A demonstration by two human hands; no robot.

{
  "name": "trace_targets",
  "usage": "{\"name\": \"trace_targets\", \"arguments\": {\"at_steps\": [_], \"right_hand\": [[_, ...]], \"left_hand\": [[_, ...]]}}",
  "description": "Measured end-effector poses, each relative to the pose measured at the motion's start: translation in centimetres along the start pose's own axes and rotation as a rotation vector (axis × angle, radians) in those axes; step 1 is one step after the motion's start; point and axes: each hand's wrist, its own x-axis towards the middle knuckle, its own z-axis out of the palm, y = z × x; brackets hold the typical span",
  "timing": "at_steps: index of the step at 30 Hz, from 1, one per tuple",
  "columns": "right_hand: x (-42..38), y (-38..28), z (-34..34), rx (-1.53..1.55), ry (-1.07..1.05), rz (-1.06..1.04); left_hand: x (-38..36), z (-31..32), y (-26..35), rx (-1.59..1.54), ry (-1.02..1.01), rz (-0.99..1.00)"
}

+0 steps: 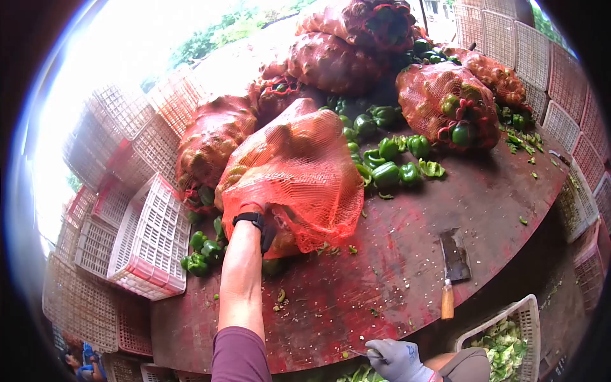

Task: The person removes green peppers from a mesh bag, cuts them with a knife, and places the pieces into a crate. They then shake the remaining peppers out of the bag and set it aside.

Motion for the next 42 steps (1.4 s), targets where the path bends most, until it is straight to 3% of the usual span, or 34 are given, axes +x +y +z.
{"name": "trace_targets", "arguments": {"at_steps": [8, 13, 14, 18, 19, 21, 23, 24, 27, 28, 29, 31, 33, 35, 36, 39, 41, 42], "right_hand": [[-1.2, 0.5, -0.4, -0.037, -0.016, -0.055], [-1.0, 0.3, -0.6, -0.05, -0.016, -0.033], [-0.6, 0.0, -1.0, -0.009, -0.186, 0.062], [-1.1, 0.6, 0.3, 0.035, -0.085, -0.002], [-1.1, 0.3, 0.4, 0.054, -0.051, 0.008], [-1.2, 0.7, 0.9, 0.157, 0.025, 0.051], [-1.1, 0.2, -0.2, 0.36, -0.089, 0.488], [-0.5, -0.6, -1.2, 0.572, -0.057, 0.62], [1.3, -0.3, -3.7, 0.892, 0.075, 0.684], [2.0, 0.7, -3.7, 1.036, 0.212, 0.675], [2.6, 1.1, -3.7, 1.175, 0.358, 0.539], [1.9, 3.4, -1.5, 1.261, 0.519, 0.588], [-1.2, 2.8, -0.4, 1.142, 0.136, 0.82], [-2.9, -1.0, -1.0, 0.904, -0.09, 0.692], [-3.3, -0.6, -0.4, 0.762, -0.128, 0.457], [-3.5, -5.4, -2.5, 0.313, -0.243, 0.032], [-4.2, -7.0, -2.3, 0.064, -0.334, -0.103], [-4.7, -7.9, -2.4, 0.087, -0.374, -0.161]], "left_hand": [[-3.9, 3.6, -3.2, -0.071, -0.194, 0.038], [-7.7, 2.5, -3.5, -0.333, -0.298, 0.125], [-9.0, 2.1, -3.4, -0.449, -0.329, 0.126], [-16.0, 3.3, -1.9, -0.964, -0.434, -0.056], [-17.8, 3.7, -0.1, -0.891, -0.307, -0.098], [-22.1, 3.3, 3.3, -1.519, -0.305, -0.037], [-27.1, 1.9, 5.7, -1.722, -0.386, -0.032], [-29.0, 2.8, 7.3, -1.532, -0.095, 0.139], [-35.5, 9.3, 8.3, -2.542, -0.291, -0.117], [-37.1, 9.1, 9.4, -2.666, -0.309, -0.15], [-38.6, 8.6, 10.8, -2.791, -0.329, -0.183], [-40.8, 7.4, 13.5, -2.961, -0.267, -0.216], [-42.2, 6.0, 14.4, -3.001, -0.173, -0.245], [-43.5, 5.0, 14.8, -2.909, -0.081, -0.295], [-44.5, 4.7, 14.6, -2.889, -0.105, -0.288], [-47.1, 3.8, 13.6, -2.965, -0.325, -0.17], [-48.6, 2.8, 13.2, -2.859, -0.355, -0.128], [-49.4, 2.3, 13.3, -2.824, -0.372, -0.154]]}}
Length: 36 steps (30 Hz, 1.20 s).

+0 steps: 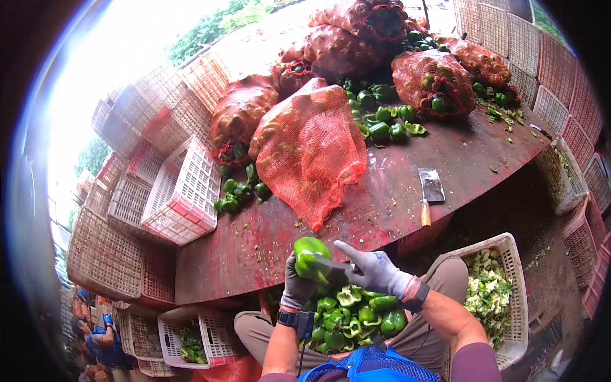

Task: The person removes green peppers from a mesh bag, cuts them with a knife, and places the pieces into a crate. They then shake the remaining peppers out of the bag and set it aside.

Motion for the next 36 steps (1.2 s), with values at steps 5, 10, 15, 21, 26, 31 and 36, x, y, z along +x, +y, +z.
{"name": "trace_targets", "arguments": {"at_steps": [5, 10, 15, 21, 26, 31, 36], "right_hand": [[-1.6, -1.8, 2.7, -0.089, -0.119, -0.145], [-3.8, -2.2, 4.7, -0.09, -0.252, 0.096], [-5.6, -3.7, 4.9, -0.111, -0.261, 0.063], [-6.6, -3.4, 5.5, -0.112, -0.258, 0.111], [-7.0, -0.4, 8.1, -0.073, -0.23, 0.06], [-6.8, 0.7, 10.2, -0.056, -0.268, 0.036], [-6.0, 0.7, 10.6, -0.011, -0.275, -0.034]], "left_hand": [[-3.2, -0.3, -1.8, 0.189, 0.136, -0.08], [-6.5, 0.4, -3.3, 0.24, 0.179, -0.102], [-7.6, -0.2, -4.0, 0.286, 0.222, -0.088], [-8.6, -1.5, -5.1, 0.259, 0.179, -0.109], [-8.7, -2.8, -5.4, 0.262, 0.15, -0.114], [-9.6, -6.0, -5.6, 0.241, 0.196, -0.147], [-11.1, -3.8, -5.6, 0.192, 0.232, -0.137]]}}
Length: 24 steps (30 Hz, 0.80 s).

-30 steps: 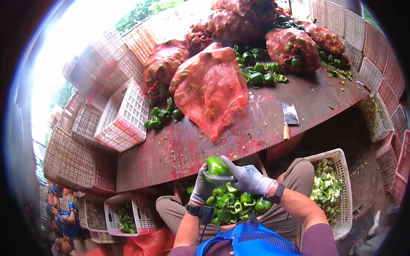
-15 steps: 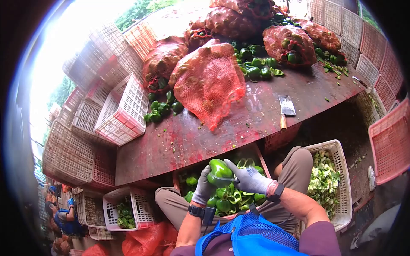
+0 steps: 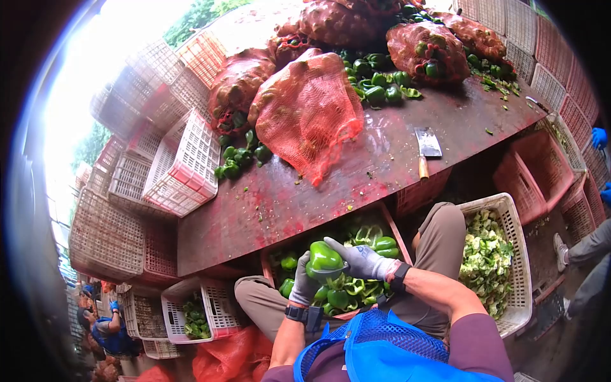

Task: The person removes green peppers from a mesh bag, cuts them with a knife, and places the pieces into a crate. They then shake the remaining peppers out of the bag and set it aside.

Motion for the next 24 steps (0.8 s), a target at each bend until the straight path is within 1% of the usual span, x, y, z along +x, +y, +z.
{"name": "trace_targets", "arguments": {"at_steps": [4, 6, 8, 9, 10, 11, 12, 14, 16, 18, 19, 20, 21, 22, 24], "right_hand": [[0.6, -0.5, 0.5, -0.037, -0.001, 0.021], [0.8, -1.8, 0.0, -0.058, -0.026, 0.037], [1.1, -1.5, 0.4, -0.077, -0.023, -0.016], [1.1, -1.2, 0.9, -0.083, -0.022, -0.039], [1.1, -0.5, 1.3, -0.068, 0.02, -0.103], [1.2, -0.6, 1.4, -0.077, 0.042, -0.1], [1.2, -0.8, 1.4, -0.086, 0.057, -0.098], [1.1, -1.0, 2.0, -0.117, 0.068, -0.097], [1.1, -1.1, 2.6, -0.166, 0.066, -0.108], [1.2, -1.2, 3.3, -0.197, 0.025, -0.1], [1.0, -1.4, 3.8, -0.17, 0.064, -0.12], [0.8, -1.7, 4.3, -0.146, 0.102, -0.142], [0.7, -1.9, 4.6, -0.12, 0.142, -0.164], [0.9, -1.8, 4.7, -0.15, 0.073, -0.13], [1.3, -0.9, 5.1, -0.138, 0.006, -0.117]], "left_hand": [[-0.5, -0.7, 0.1, 0.033, -0.034, 0.024], [-1.5, -0.2, -0.1, -0.001, 0.005, 0.055], [-2.1, -0.1, -0.1, -0.026, 0.003, 0.087], [-2.3, -0.2, -0.1, 0.041, 0.005, 0.081], [-2.4, -0.2, 0.1, 0.111, 0.003, 0.078], [-2.6, 0.2, 0.4, 0.181, 0.001, 0.078], [-3.1, 1.0, 0.4, 0.087, -0.093, 0.075], [-4.6, 3.1, -0.3, -0.143, -0.108, 0.109], [-4.6, 1.6, -1.6, -0.169, 0.077, 0.146], [-5.1, 2.0, -1.6, -0.036, 0.165, 0.191], [-5.5, 2.2, -1.7, 0.026, 0.212, 0.209], [-5.8, 2.4, -1.5, -0.066, 0.167, 0.172], [-6.0, 2.1, -1.7, -0.091, 0.168, 0.163], [-6.0, 1.8, -1.7, -0.113, 0.168, 0.153], [-5.9, 1.9, -1.6, -0.126, 0.167, 0.139]]}}
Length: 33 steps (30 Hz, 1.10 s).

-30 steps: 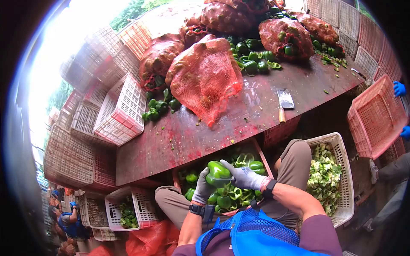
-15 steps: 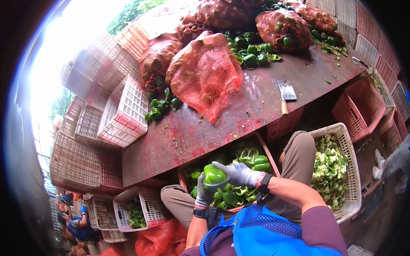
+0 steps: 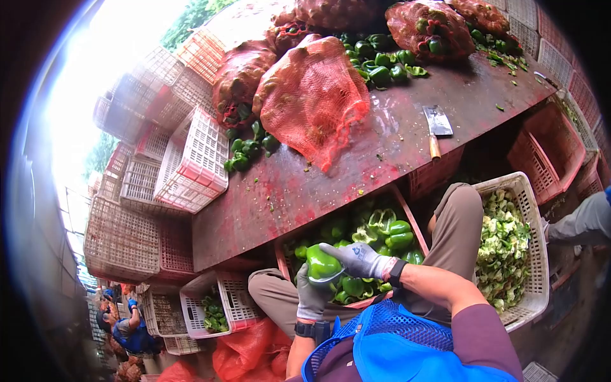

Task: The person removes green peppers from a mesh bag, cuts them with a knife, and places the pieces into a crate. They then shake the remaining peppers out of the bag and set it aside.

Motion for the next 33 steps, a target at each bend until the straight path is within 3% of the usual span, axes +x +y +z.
{"name": "trace_targets", "arguments": {"at_steps": [2, 7, 10, 12, 14, 21, 28, 33], "right_hand": [[0.0, 0.5, -0.4, 0.044, -0.119, 0.016], [-0.5, 0.0, 0.7, -0.017, 0.084, 0.075], [-0.4, -0.5, 0.4, -0.045, 0.038, 0.126], [0.1, 1.2, 1.0, -0.065, 0.045, 0.055], [0.4, 2.1, 1.4, -0.058, 0.09, -0.009], [-0.3, 1.4, 0.2, 0.061, -0.172, 0.126], [0.5, -2.1, -4.7, 0.241, -0.523, 0.391], [0.9, 2.6, 0.6, -0.167, -0.582, 0.267]], "left_hand": [[0.3, -0.1, -0.3, 0.098, 0.055, 0.031], [1.1, -1.8, -0.2, 0.094, 0.017, 0.094], [1.6, -3.5, -0.4, 0.033, -0.027, 0.045], [2.0, -5.2, -1.0, 0.418, -0.029, 0.156], [2.1, -6.9, -1.9, 0.544, -0.026, 0.197], [0.8, -7.5, -3.3, 0.537, 0.03, 0.162], [-0.2, -9.0, -3.2, 0.543, -0.093, 0.181], [-2.9, -7.8, -3.0, 0.564, -0.014, 0.085]]}}
